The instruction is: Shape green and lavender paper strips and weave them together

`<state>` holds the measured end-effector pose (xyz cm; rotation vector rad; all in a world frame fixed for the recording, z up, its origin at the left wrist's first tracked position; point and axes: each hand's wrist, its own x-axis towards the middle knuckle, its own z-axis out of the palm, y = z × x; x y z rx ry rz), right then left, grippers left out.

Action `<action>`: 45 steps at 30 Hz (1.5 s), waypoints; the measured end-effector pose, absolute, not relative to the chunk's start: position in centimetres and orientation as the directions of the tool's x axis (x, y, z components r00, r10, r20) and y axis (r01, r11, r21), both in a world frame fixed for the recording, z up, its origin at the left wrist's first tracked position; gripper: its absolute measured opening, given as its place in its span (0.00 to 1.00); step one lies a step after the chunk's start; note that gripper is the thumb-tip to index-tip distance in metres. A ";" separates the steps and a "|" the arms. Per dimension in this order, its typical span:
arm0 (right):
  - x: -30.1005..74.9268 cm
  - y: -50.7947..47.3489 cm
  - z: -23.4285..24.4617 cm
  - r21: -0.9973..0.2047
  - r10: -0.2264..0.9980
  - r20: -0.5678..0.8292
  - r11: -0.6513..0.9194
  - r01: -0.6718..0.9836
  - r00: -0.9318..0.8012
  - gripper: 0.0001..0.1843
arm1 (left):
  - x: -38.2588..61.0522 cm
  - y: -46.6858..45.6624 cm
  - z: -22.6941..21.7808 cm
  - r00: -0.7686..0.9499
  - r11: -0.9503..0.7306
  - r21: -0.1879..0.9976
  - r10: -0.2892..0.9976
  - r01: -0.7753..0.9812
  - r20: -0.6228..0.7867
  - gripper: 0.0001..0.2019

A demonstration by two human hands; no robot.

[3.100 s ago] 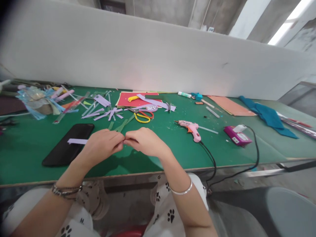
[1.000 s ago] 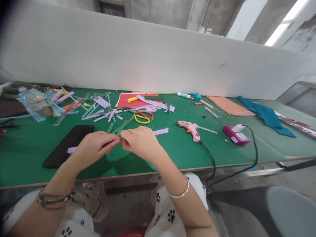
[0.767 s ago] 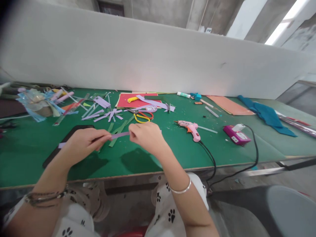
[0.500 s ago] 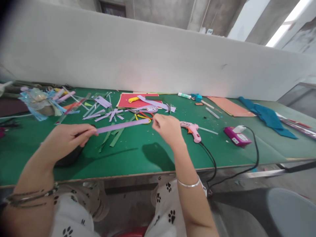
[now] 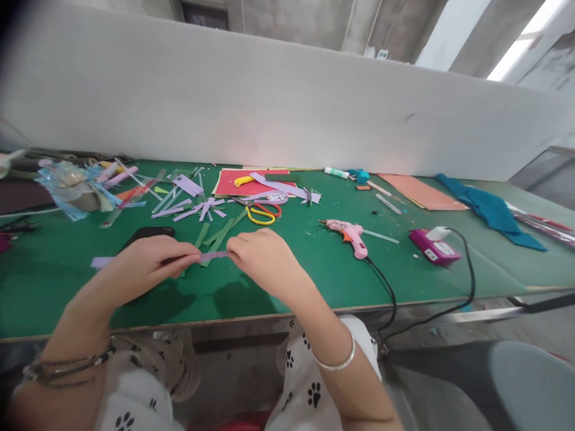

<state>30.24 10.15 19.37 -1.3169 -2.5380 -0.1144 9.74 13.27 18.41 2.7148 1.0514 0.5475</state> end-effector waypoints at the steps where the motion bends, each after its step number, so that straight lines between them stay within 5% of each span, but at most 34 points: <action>1: 30.2 10.1 19.4 -0.059 0.810 0.250 0.559 0.827 -0.530 0.12 | 9.9 13.2 18.3 0.682 -0.734 0.283 0.678 0.617 0.273 0.22; 7: 29.7 10.2 19.1 -0.082 0.834 0.215 0.533 0.842 -0.507 0.13 | 11.6 12.7 18.0 0.694 -0.747 0.200 0.663 0.634 0.281 0.17; 14: 29.5 10.4 18.7 -0.177 0.839 0.194 0.540 0.823 -0.508 0.14 | 12.8 12.8 17.1 0.742 -0.782 -0.081 0.546 0.618 0.389 0.16; 17: 30.4 10.5 19.1 -0.237 0.834 0.206 0.551 0.800 -0.512 0.14 | 12.6 13.1 17.0 0.735 -0.780 -0.105 0.524 0.617 0.430 0.15; 24: 33.2 10.5 20.4 -0.416 0.870 0.203 0.492 0.765 -0.449 0.12 | 10.9 14.3 16.9 0.607 -0.664 0.036 0.702 0.747 0.373 0.13; 37: 36.2 9.9 21.3 -0.481 0.892 0.361 0.429 0.764 -0.274 0.12 | 4.6 16.3 16.8 0.223 -0.329 0.179 0.868 0.927 0.443 0.10; 40: 35.9 10.0 21.1 -0.567 0.887 0.409 0.430 0.702 -0.213 0.11 | 5.0 16.2 16.8 0.235 -0.371 0.384 0.905 0.846 0.355 0.11; 43: 34.4 10.3 20.6 -0.660 0.880 0.390 0.472 0.584 -0.271 0.08 | 7.3 15.7 16.9 0.435 -0.418 0.692 0.885 0.588 0.166 0.13; 45: 33.2 10.6 20.1 -0.719 0.874 0.339 0.479 0.503 -0.348 0.08 | 9.0 15.2 16.9 0.512 -0.420 0.835 0.835 0.356 0.202 0.16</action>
